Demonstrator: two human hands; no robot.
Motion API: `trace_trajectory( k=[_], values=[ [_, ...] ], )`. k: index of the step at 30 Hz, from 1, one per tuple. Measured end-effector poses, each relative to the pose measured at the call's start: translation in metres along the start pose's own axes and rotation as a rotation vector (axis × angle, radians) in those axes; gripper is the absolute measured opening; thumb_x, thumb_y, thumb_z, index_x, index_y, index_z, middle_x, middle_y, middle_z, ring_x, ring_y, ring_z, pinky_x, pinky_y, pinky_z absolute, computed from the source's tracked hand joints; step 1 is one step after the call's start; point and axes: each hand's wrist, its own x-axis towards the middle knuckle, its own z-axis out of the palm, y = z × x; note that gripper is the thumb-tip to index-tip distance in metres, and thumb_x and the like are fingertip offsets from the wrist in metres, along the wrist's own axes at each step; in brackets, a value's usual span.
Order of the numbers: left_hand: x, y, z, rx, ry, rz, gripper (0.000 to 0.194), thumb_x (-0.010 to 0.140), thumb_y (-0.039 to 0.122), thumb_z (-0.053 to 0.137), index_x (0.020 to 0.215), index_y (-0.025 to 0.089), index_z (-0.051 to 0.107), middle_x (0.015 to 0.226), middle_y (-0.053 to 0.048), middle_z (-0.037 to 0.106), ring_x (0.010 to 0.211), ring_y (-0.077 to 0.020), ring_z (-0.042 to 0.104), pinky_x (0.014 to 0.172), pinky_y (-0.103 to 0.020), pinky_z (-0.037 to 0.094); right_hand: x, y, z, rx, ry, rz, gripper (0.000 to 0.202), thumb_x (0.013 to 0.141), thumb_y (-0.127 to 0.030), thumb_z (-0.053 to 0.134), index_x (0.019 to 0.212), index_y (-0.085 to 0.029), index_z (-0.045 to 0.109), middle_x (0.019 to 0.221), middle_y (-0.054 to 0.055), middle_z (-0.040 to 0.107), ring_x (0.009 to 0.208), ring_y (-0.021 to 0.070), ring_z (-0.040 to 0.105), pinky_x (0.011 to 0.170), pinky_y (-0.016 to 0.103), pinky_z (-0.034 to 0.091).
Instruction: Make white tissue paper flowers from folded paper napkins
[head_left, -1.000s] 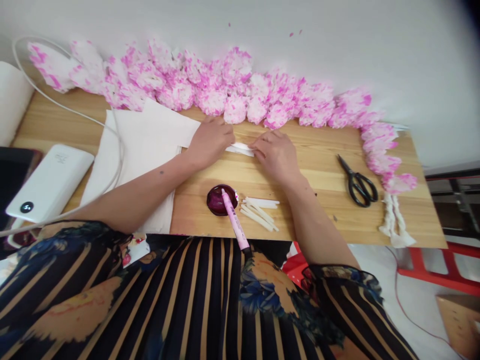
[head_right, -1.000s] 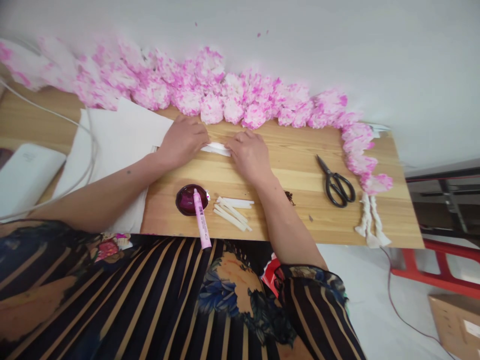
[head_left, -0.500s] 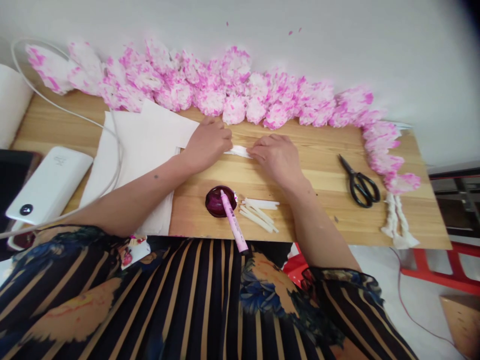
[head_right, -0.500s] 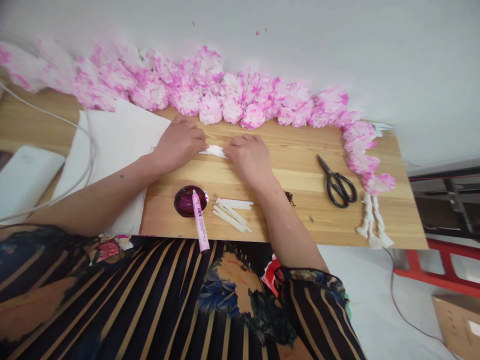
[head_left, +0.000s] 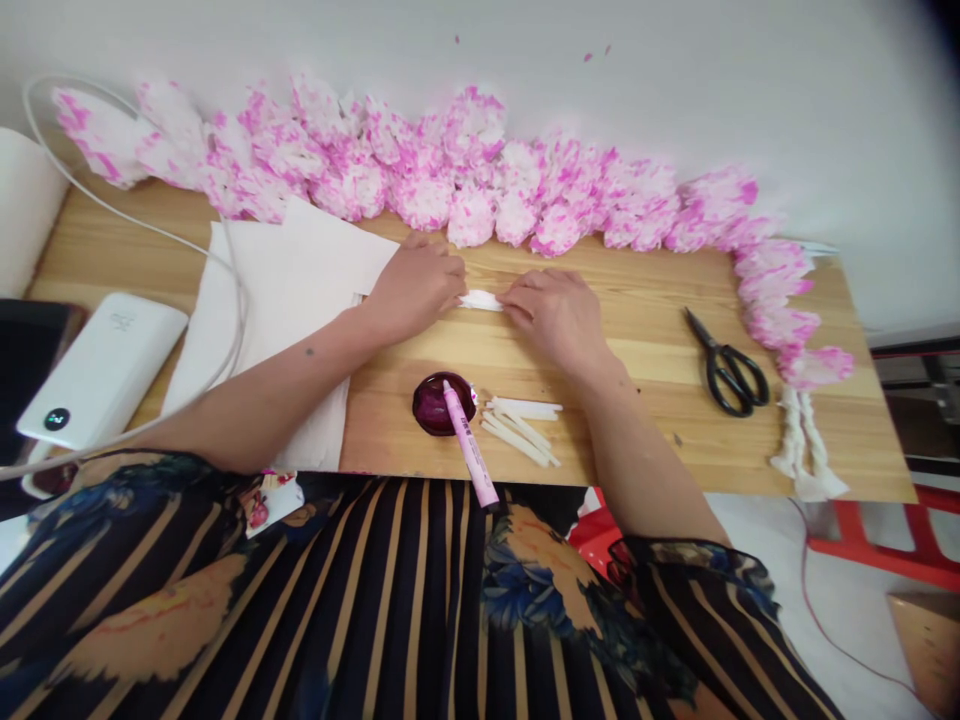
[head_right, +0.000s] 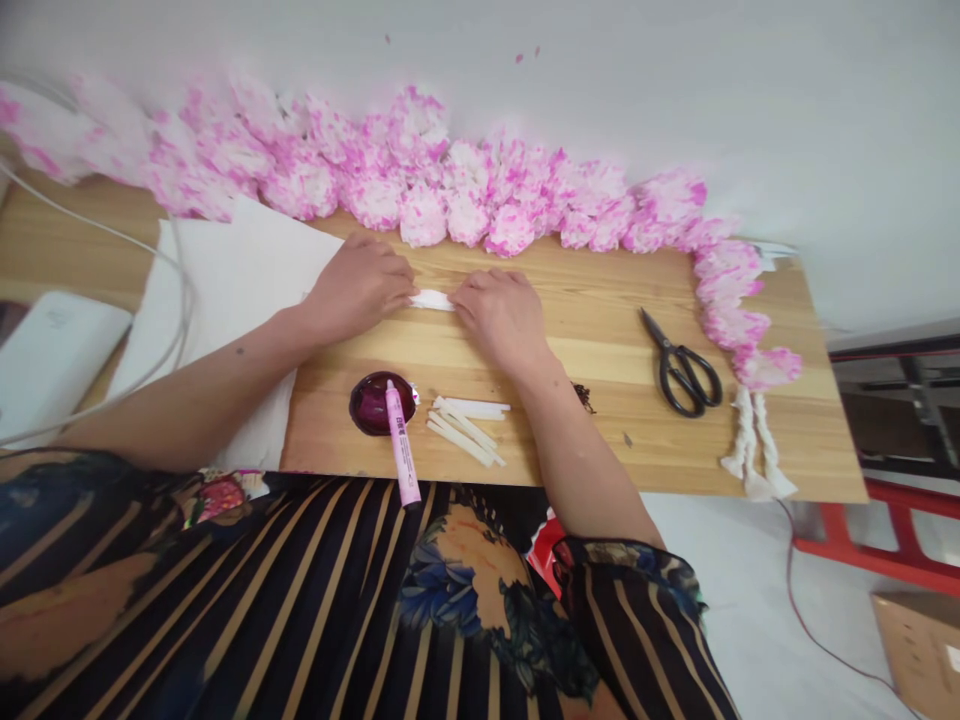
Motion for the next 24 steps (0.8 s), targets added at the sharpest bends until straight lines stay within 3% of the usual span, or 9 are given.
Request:
trace_trajectory(
  k=[7, 11, 20, 24],
  values=[
    [0.001, 0.001, 0.005, 0.001, -0.006, -0.066, 0.024, 0.088, 0.020, 0.053, 0.091, 0.015, 0.076, 0.097, -0.013, 0.073, 0.100, -0.0306, 0.064, 0.091, -0.047, 0.043, 0.001, -0.001, 0.002, 0.023, 0.008, 0.037, 0.024, 0.092, -0.020, 0.055, 0.104, -0.020, 0.075, 0.108, 0.013, 0.075, 0.100, 0.0309, 0.063, 0.086, 0.042, 0.043],
    [0.002, -0.004, 0.004, -0.084, 0.002, -0.108, 0.027, 0.088, 0.025, 0.053, 0.096, 0.015, 0.077, 0.094, -0.012, 0.074, 0.094, -0.0280, 0.065, 0.085, -0.041, 0.046, 0.002, 0.006, 0.001, 0.167, 0.025, 0.055, 0.021, 0.092, -0.022, 0.056, 0.103, -0.020, 0.073, 0.100, 0.012, 0.076, 0.092, 0.0283, 0.064, 0.080, 0.039, 0.045],
    [-0.002, -0.011, -0.005, -0.687, 0.065, -0.226, 0.032, 0.091, 0.036, 0.063, 0.116, 0.017, 0.070, 0.090, -0.006, 0.077, 0.078, -0.0167, 0.069, 0.070, -0.027, 0.050, 0.002, 0.023, 0.000, 0.686, 0.116, 0.126, 0.034, 0.092, -0.048, 0.061, 0.116, -0.025, 0.066, 0.082, 0.001, 0.067, 0.072, 0.0184, 0.058, 0.067, 0.031, 0.045],
    [-0.001, -0.013, -0.007, -0.878, 0.065, -0.204, 0.032, 0.090, 0.040, 0.068, 0.112, 0.016, 0.068, 0.084, -0.006, 0.075, 0.077, -0.0156, 0.071, 0.071, -0.028, 0.054, 0.001, 0.025, 0.000, 0.772, 0.128, 0.115, 0.034, 0.093, -0.057, 0.060, 0.105, -0.027, 0.068, 0.075, -0.001, 0.061, 0.067, 0.0167, 0.052, 0.065, 0.031, 0.043]
  ],
)
